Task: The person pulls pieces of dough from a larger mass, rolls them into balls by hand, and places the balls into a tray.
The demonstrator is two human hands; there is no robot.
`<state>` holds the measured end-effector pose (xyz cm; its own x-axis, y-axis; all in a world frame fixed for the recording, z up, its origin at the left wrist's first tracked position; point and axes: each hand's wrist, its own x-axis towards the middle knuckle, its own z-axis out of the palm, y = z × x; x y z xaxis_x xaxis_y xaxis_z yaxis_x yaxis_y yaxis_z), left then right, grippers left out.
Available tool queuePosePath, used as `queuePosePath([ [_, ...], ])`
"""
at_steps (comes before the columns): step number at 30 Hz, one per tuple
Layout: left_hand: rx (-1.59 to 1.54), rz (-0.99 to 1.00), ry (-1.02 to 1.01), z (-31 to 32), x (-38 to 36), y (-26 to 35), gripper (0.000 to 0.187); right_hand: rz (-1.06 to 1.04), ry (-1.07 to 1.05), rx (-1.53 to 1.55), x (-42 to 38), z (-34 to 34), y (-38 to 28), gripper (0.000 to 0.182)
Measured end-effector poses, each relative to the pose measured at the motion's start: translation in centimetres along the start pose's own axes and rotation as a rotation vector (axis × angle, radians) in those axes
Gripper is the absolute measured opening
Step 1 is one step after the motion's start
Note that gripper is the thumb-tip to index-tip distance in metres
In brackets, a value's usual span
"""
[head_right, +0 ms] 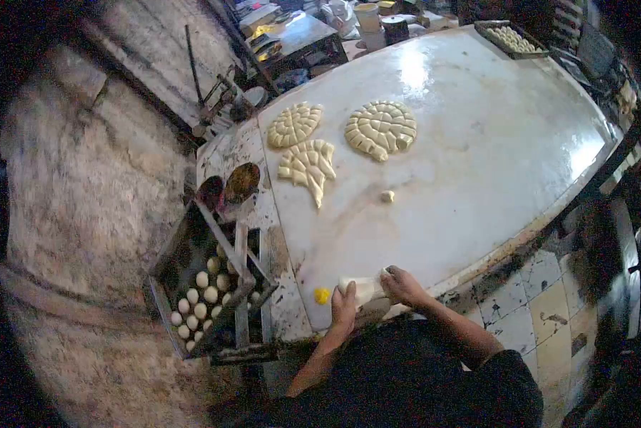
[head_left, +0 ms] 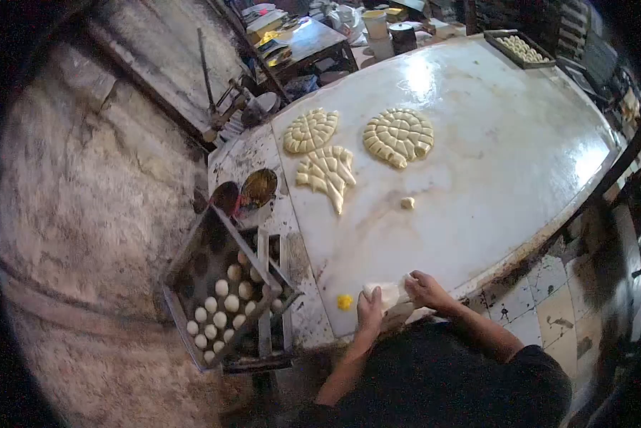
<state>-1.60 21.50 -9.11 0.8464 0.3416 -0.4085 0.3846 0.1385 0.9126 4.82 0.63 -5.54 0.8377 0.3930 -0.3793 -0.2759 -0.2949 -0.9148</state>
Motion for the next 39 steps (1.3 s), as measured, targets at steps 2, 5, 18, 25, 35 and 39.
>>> queuePosePath([
  [2, -0.092, 0.030, -0.011, -1.7, -4.1, -0.2, 0.036, -0.113, -0.039, -0.076, -2.1, -1.4, -1.3, 0.037],
  [5, -0.070, 0.104, 0.023, -5.9, -9.0, -1.7, 0.033, 0.004, 0.057, -0.083, -6.7, -3.7, -7.2, 0.023],
  [18, 0.130, 0.204, 0.280, -23.1, -25.2, 4.2, 0.051, -1.028, 1.342, -1.063, -2.2, -2.3, -15.9, 0.054],
  [25, 0.253, 0.242, 0.181, -20.2, -30.7, 0.7, 0.043, -0.227, -0.732, -0.262, -11.5, 22.3, -3.1, 0.055],
  [35, 0.339, 0.393, 0.349, -12.8, -22.7, 1.1, 0.042, -0.288, -0.661, -0.034, -15.0, 18.5, -1.2, 0.053],
  [39, 0.645, 0.476, 0.393, -13.1, -14.6, -0.4, 0.040, -0.204, -0.473, -0.165, -17.0, 9.5, -4.7, 0.041],
])
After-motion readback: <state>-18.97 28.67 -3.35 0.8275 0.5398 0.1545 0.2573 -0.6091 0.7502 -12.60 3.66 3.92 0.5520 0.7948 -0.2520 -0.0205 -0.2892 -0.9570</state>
